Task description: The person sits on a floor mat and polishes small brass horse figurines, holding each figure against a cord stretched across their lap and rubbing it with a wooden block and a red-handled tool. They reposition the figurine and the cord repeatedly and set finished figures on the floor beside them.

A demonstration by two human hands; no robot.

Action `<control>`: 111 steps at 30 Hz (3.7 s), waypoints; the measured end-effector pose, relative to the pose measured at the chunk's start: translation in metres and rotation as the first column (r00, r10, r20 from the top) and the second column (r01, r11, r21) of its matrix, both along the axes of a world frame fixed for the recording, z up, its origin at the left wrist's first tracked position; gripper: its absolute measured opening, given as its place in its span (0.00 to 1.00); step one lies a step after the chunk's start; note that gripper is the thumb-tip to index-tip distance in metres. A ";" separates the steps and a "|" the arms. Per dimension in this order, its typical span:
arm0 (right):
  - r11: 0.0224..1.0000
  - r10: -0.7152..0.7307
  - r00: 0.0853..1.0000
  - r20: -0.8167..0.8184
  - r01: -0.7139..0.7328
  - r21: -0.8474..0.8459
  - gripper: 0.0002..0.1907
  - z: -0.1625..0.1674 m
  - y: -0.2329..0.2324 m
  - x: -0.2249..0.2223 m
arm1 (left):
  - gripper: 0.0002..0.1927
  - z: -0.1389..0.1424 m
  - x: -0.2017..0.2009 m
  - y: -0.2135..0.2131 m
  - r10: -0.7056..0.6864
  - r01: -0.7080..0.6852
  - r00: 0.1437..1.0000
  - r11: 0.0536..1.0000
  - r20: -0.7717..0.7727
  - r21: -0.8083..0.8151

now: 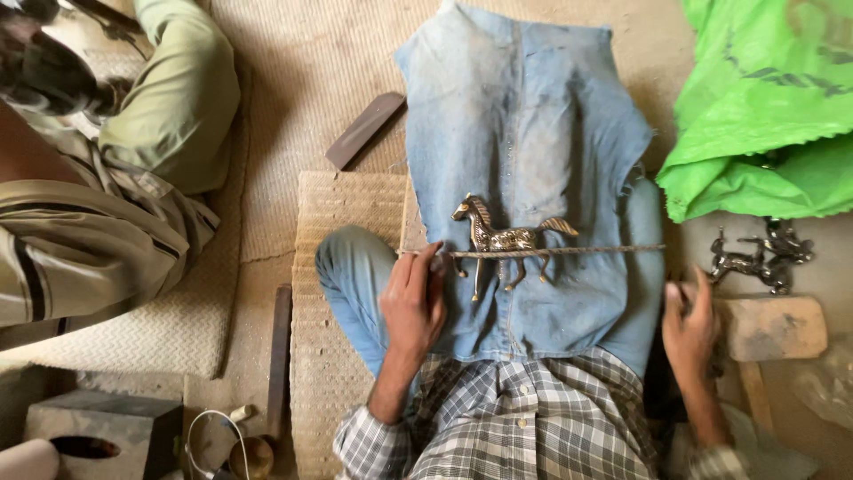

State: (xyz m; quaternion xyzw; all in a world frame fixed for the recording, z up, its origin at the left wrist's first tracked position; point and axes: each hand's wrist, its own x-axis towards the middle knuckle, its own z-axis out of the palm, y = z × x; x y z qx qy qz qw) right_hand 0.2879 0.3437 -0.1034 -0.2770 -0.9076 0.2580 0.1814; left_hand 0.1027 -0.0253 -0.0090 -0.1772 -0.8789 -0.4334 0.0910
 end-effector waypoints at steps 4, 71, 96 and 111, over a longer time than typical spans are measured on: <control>0.984 0.166 0.985 -0.056 -0.161 0.078 0.27 0.034 -0.007 -0.062 | 0.12 0.004 0.001 0.006 0.067 -0.067 0.997 0.998 0.046 0.012; 0.624 0.549 0.710 -0.442 -0.699 -0.349 0.15 0.159 -0.088 -0.112 | 0.12 0.029 -0.005 -0.001 -0.267 0.266 0.964 0.953 -0.012 0.143; 0.504 0.545 0.702 -0.458 -0.711 -0.491 0.08 0.122 -0.075 -0.170 | 0.25 -0.010 0.095 0.033 -0.219 0.215 0.975 0.974 -0.046 -0.068; -0.182 0.344 0.640 -0.687 -0.672 -0.718 0.09 0.107 -0.120 -0.197 | 0.32 -0.006 0.110 0.022 -0.295 0.284 0.956 0.914 0.007 -0.288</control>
